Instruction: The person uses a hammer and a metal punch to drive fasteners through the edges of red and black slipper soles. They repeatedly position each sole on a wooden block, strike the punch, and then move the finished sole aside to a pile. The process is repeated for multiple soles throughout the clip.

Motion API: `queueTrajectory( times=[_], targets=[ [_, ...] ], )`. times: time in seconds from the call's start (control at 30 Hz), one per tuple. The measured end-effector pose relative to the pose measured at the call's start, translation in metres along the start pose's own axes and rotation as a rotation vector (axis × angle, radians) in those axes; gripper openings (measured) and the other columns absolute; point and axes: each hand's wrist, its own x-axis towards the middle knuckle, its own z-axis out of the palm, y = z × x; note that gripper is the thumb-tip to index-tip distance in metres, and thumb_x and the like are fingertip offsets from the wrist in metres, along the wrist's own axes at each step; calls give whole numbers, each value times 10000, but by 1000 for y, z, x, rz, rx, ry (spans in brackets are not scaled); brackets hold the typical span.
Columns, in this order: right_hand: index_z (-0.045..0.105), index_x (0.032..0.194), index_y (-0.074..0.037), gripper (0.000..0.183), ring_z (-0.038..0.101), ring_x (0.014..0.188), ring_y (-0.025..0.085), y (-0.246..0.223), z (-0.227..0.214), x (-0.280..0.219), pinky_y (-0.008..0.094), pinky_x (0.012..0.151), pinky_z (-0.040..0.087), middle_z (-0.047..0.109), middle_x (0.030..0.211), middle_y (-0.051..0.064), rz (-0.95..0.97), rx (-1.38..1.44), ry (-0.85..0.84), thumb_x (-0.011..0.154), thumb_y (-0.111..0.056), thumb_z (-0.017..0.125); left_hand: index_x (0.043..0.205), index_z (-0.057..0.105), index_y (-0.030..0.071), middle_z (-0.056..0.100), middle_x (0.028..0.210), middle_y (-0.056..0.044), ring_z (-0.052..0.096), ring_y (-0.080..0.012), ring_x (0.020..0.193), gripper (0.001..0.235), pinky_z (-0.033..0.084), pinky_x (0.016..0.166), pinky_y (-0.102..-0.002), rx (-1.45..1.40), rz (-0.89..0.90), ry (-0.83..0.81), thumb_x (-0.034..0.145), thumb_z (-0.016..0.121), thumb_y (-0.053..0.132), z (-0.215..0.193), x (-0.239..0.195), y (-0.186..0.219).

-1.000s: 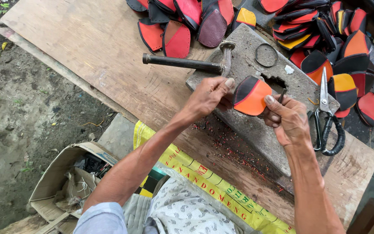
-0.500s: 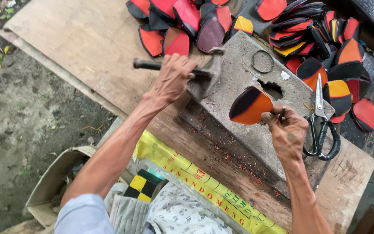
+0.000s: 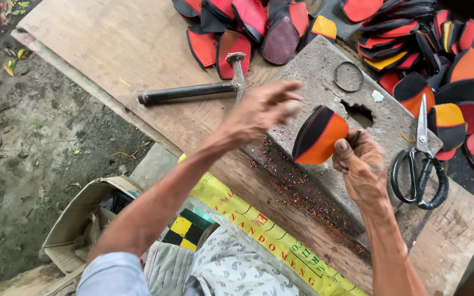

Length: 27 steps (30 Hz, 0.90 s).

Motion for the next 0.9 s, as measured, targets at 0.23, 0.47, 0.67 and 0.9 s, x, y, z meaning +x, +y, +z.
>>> queueTrajectory(
  times=[0.23, 0.47, 0.67, 0.9],
  targets=[
    [621, 1123, -22, 253, 470, 635, 27, -4, 13, -12, 188, 520, 369, 620, 874, -18, 102, -40, 115, 984, -220, 695, 1160, 743, -23, 793, 1041, -99, 711, -99, 949, 278, 599, 870, -258, -36, 122, 64, 919, 757, 116, 49, 12, -7],
    [666, 1118, -30, 189, 542, 682, 39, 2, 11, -16, 176, 549, 428, 677, 923, 3, 102, 159, 197, 1028, -188, 717, 1131, 738, -16, 705, 892, -105, 623, -202, 786, 214, 538, 689, -371, 335, 246, 70, 947, 631, 0, 49, -3, 2],
    [658, 1112, 7, 173, 680, 859, 105, 9, 19, -9, 233, 811, 604, 721, 1012, 55, 9, 136, 306, 1018, -128, 711, 954, 592, 20, 584, 894, -136, 624, -334, 863, 112, 503, 768, -446, 906, 622, 185, 856, 645, 29, 56, -19, 14],
    [671, 1011, -17, 160, 705, 789, 139, 7, 20, 0, 279, 743, 625, 743, 940, 73, 58, 242, 455, 979, -162, 731, 1010, 622, 33, 616, 923, -132, 638, -308, 872, 170, 522, 791, -434, 944, 635, 42, 845, 630, -12, 54, -29, 9]
  ],
)
